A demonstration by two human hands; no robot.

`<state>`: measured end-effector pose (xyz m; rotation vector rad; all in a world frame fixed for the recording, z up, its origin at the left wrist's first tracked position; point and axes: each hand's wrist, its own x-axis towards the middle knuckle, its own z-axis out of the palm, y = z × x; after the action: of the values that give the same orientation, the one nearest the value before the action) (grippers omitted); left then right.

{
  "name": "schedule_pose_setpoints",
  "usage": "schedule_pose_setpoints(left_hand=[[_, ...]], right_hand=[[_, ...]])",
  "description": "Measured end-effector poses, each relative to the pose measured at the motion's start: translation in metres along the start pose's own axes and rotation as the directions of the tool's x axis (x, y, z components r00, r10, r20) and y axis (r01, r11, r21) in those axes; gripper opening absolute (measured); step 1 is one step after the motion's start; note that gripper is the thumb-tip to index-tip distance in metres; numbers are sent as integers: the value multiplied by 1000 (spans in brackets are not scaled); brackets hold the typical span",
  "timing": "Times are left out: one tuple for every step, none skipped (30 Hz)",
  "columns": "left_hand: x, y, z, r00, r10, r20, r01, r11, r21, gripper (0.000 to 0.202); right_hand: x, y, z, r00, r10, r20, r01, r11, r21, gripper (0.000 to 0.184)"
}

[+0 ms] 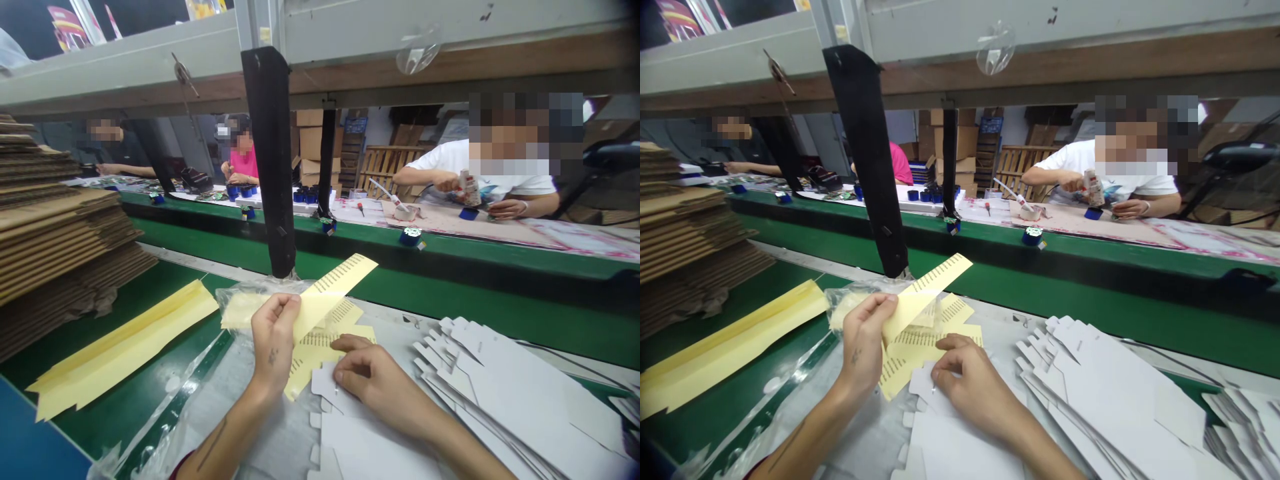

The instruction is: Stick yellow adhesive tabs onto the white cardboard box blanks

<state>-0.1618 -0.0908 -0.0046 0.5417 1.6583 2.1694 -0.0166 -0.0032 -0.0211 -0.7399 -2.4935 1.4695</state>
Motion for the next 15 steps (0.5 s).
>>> schedule_pose_setpoints(left_hand=[[0, 0, 0, 1000, 0, 1, 0, 1000, -1, 23], [0, 0, 0, 1000, -1, 2, 1, 1000, -1, 23], [0, 0, 0, 1000, -2, 4, 2, 1000, -1, 23], [0, 0, 0, 1000, -3, 5, 3, 1000, -1, 23], [0, 0, 0, 1000, -5, 7, 5, 1000, 0, 23], [0, 0, -1, 1000, -6, 8, 6, 1000, 0, 24], [0, 0, -1, 1000, -6, 8, 6, 1000, 1, 24], [-1, -1, -1, 1000, -7, 9, 7, 1000, 2, 24], [-1, -1, -1, 1000, -8, 9, 8, 1000, 2, 24], [-1, -1, -1, 1000, -9, 8, 9, 1000, 2, 25], [-1, -1, -2, 1000, -8, 7, 8, 1000, 2, 25], [-1, -1, -2, 1000, -6, 5, 6, 1000, 1, 24], [-1, -1, -2, 1000, -4, 3, 4, 1000, 1, 23], [-1, -1, -2, 1000, -1, 1, 1, 1000, 0, 23], [-1, 0, -2, 1000, 1, 0, -1, 1000, 0, 22]], right_hand=[[0, 0, 0, 1000, -2, -1, 2, 1000, -10, 19], [0, 0, 1, 1000, -5, -2, 5, 1000, -21, 19], [0, 0, 1, 1000, -10, -3, 10, 999, -32, 20], [1, 0, 1, 1000, -16, -4, 16, 999, -42, 21], [1, 0, 1, 1000, -25, -6, 24, 998, -51, 22], [2, 0, 1, 999, -35, -8, 35, 998, -59, 23], [2, -1, 1, 999, -49, -11, 48, 997, -67, 23], [2, -1, 1, 998, -62, -16, 61, 996, -72, 23], [2, -2, 1, 997, -77, -21, 75, 994, -78, 22], [3, -2, 2, 996, -90, -28, 88, 993, -81, 22], [2, -3, 2, 994, -103, -35, 99, 992, -82, 21], [2, -4, 1, 993, -113, -40, 109, 991, -81, 21], [2, -4, 1, 992, -121, -46, 117, 990, -77, 22], [1, -5, 0, 991, -128, -50, 124, 990, -72, 22], [1, -6, -2, 990, -133, -52, 130, 989, -67, 23]])
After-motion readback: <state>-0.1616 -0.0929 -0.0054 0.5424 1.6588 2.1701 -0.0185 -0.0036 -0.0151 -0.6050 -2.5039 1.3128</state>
